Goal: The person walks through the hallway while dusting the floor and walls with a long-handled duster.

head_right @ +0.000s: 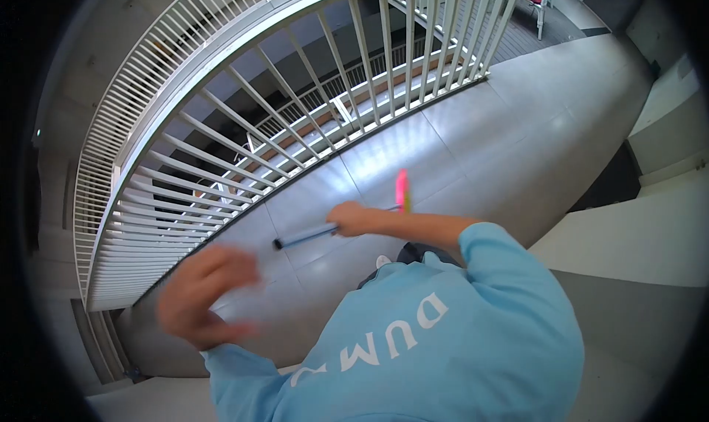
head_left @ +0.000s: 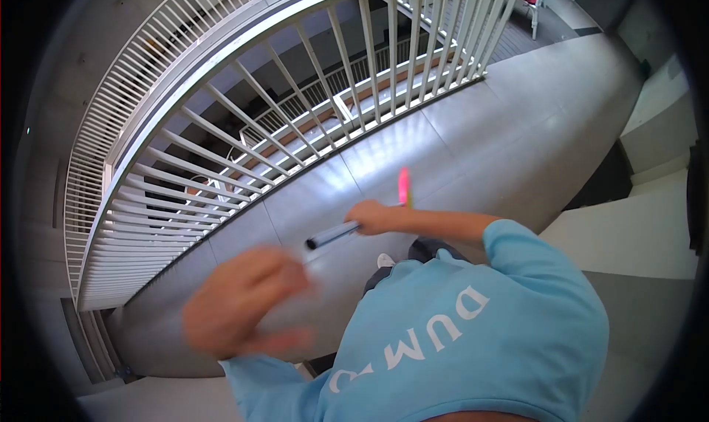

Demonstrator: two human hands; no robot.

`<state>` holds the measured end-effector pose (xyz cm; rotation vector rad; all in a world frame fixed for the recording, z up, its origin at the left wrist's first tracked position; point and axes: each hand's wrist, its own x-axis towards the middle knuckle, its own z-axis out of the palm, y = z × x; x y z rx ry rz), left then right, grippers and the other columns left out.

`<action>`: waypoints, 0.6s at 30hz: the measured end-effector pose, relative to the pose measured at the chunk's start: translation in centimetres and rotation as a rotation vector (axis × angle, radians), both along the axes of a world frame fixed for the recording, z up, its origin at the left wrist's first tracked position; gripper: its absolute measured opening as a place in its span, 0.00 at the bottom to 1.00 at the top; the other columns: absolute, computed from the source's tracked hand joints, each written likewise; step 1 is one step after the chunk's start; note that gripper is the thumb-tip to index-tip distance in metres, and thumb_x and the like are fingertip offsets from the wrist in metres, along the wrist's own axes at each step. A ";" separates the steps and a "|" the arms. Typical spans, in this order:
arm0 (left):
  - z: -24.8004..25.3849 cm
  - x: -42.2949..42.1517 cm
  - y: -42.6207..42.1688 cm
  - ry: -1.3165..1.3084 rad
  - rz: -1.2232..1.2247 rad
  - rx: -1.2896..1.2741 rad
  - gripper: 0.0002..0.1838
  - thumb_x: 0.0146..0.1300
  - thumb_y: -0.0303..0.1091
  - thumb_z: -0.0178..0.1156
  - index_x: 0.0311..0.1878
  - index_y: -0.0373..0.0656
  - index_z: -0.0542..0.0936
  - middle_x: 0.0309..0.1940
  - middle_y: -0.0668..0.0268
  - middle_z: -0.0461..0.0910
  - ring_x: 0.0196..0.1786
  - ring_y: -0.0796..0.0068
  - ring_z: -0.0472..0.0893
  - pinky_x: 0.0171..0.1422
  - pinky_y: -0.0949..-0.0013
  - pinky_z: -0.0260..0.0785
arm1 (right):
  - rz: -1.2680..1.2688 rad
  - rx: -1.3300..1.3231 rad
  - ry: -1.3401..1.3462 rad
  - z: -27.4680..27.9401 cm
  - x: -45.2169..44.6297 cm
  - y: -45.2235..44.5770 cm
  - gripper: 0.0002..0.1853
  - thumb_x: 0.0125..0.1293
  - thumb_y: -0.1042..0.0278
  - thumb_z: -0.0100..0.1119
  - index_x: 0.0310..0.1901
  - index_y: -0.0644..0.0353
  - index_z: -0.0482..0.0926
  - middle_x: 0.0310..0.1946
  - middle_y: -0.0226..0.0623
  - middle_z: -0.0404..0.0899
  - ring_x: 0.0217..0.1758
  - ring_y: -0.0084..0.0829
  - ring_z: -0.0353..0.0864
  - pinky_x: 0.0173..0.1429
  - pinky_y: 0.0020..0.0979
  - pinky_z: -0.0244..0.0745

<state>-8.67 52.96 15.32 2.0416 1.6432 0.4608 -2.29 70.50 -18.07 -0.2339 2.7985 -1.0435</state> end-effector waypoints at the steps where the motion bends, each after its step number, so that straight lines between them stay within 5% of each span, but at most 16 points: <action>1: -2.2 1.0 1.0 0.159 0.245 0.100 0.22 0.42 0.38 0.63 0.43 0.43 0.72 0.30 0.64 0.73 0.31 0.63 0.74 0.33 0.65 0.66 | 0.051 -0.019 0.025 1.2 -1.0 -1.7 0.09 0.46 0.59 0.59 0.30 0.51 0.77 0.28 0.40 0.75 0.36 0.42 0.75 0.37 0.40 0.69; 4: -8.0 3.1 0.2 0.419 0.423 0.068 0.20 0.40 0.36 0.64 0.40 0.44 0.72 0.29 0.67 0.74 0.30 0.64 0.75 0.31 0.66 0.67 | 0.157 -0.102 0.073 2.6 -3.6 -6.5 0.07 0.43 0.68 0.56 0.28 0.52 0.78 0.24 0.39 0.75 0.32 0.43 0.75 0.34 0.41 0.70; 6: -9.3 4.4 0.2 0.530 0.620 -0.474 0.12 0.45 0.32 0.59 0.35 0.43 0.74 0.30 0.62 0.76 0.28 0.64 0.77 0.27 0.66 0.66 | 0.221 -0.109 0.108 1.6 -4.8 -7.8 0.08 0.41 0.70 0.55 0.27 0.51 0.78 0.23 0.39 0.75 0.31 0.43 0.75 0.32 0.41 0.70; 9: -13.3 5.5 1.9 0.738 0.558 -0.559 0.03 0.46 0.27 0.54 0.27 0.42 0.75 0.21 0.63 0.77 0.23 0.69 0.78 0.22 0.69 0.66 | 0.290 -0.150 0.132 -1.6 -5.1 -8.1 0.08 0.40 0.70 0.54 0.27 0.51 0.78 0.23 0.38 0.75 0.31 0.43 0.75 0.32 0.41 0.70; 13: -21.9 6.4 7.0 0.672 0.542 -0.486 0.04 0.49 0.28 0.50 0.24 0.41 0.74 0.15 0.62 0.75 0.19 0.66 0.77 0.21 0.66 0.65 | 0.246 -0.193 0.165 -9.5 -4.1 -3.7 0.07 0.39 0.67 0.58 0.25 0.50 0.76 0.24 0.34 0.76 0.32 0.38 0.76 0.34 0.38 0.69; 18: -28.5 7.9 15.0 0.468 0.561 -0.279 0.05 0.50 0.29 0.50 0.29 0.40 0.75 0.17 0.61 0.75 0.21 0.64 0.77 0.22 0.63 0.65 | 0.146 0.055 -0.039 -15.8 1.3 9.0 0.09 0.38 0.67 0.58 0.27 0.49 0.78 0.26 0.38 0.76 0.34 0.40 0.76 0.36 0.40 0.70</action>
